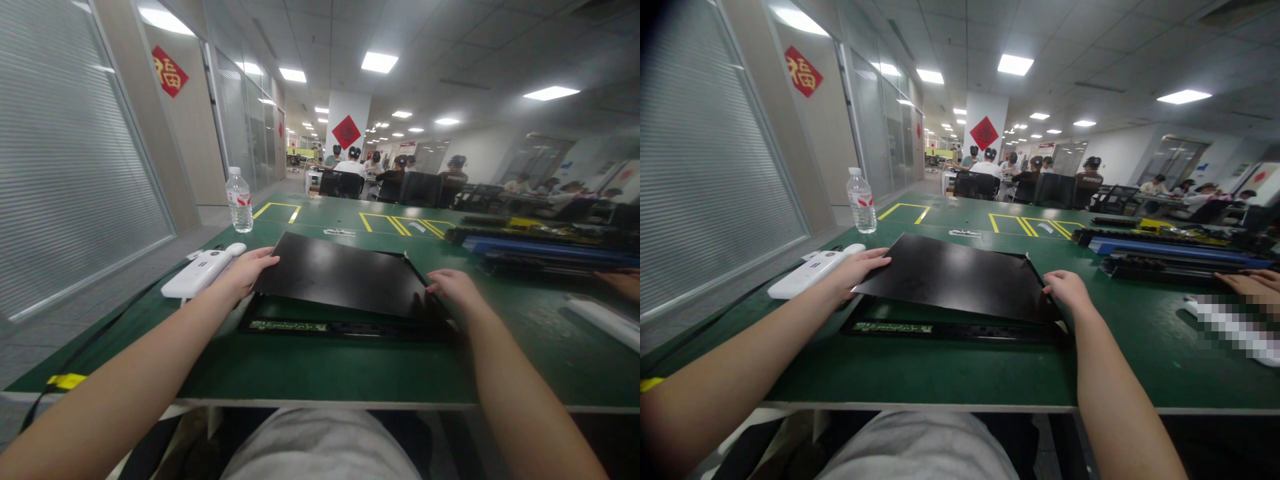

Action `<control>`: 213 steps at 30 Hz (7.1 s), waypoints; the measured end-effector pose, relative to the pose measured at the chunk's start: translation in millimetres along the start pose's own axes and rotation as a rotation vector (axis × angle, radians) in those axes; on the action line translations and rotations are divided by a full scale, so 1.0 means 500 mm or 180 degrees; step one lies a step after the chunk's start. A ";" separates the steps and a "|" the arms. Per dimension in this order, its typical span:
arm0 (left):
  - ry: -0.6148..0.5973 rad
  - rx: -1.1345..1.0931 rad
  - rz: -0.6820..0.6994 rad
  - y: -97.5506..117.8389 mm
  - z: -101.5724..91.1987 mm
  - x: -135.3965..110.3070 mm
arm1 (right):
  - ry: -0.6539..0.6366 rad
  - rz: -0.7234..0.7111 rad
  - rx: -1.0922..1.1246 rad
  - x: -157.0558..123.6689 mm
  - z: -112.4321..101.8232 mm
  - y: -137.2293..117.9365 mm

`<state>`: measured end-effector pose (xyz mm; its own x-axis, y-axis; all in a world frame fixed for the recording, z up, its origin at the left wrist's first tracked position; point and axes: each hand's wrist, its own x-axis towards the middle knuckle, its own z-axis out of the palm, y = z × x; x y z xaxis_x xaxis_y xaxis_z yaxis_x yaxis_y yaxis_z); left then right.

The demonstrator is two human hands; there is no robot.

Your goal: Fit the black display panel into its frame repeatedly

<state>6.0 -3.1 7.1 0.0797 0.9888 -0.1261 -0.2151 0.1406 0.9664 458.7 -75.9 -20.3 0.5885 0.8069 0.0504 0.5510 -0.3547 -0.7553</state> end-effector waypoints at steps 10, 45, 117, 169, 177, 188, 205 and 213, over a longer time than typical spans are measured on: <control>0.0118 0.0003 -0.0059 0.000 0.001 0.001 | 0.0039 -0.0108 -0.0273 0.000 0.000 0.001; -0.0003 0.0631 -0.0008 -0.037 -0.017 0.028 | 0.0080 -0.0385 -0.1131 -0.017 0.007 -0.018; 0.0250 0.1657 0.0220 -0.047 -0.029 0.049 | -0.0046 -0.0923 -0.1275 -0.011 0.003 -0.006; -0.0191 0.4486 0.1158 -0.044 -0.044 0.054 | -0.0150 -0.0206 0.0259 0.014 0.006 0.021; -0.0154 0.4642 0.1274 -0.051 -0.044 0.059 | -0.0164 -0.0238 0.0314 0.020 0.009 0.026; -0.0233 0.4885 0.1386 -0.053 -0.048 0.061 | -0.0195 -0.0220 0.0293 0.018 0.011 0.025; -0.1037 0.5377 0.1493 -0.033 -0.036 0.016 | -0.0056 -0.0380 -0.0563 0.005 0.006 0.008; -0.1966 0.5006 0.1410 -0.007 -0.033 -0.028 | -0.0280 -0.1092 -0.0285 0.004 0.027 0.010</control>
<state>-10.6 -16.6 1.5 0.6888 0.7205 -0.0804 0.7166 -0.6597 0.2264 454.8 -69.7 -32.9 0.3094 0.9223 0.2315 0.7595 -0.0931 -0.6438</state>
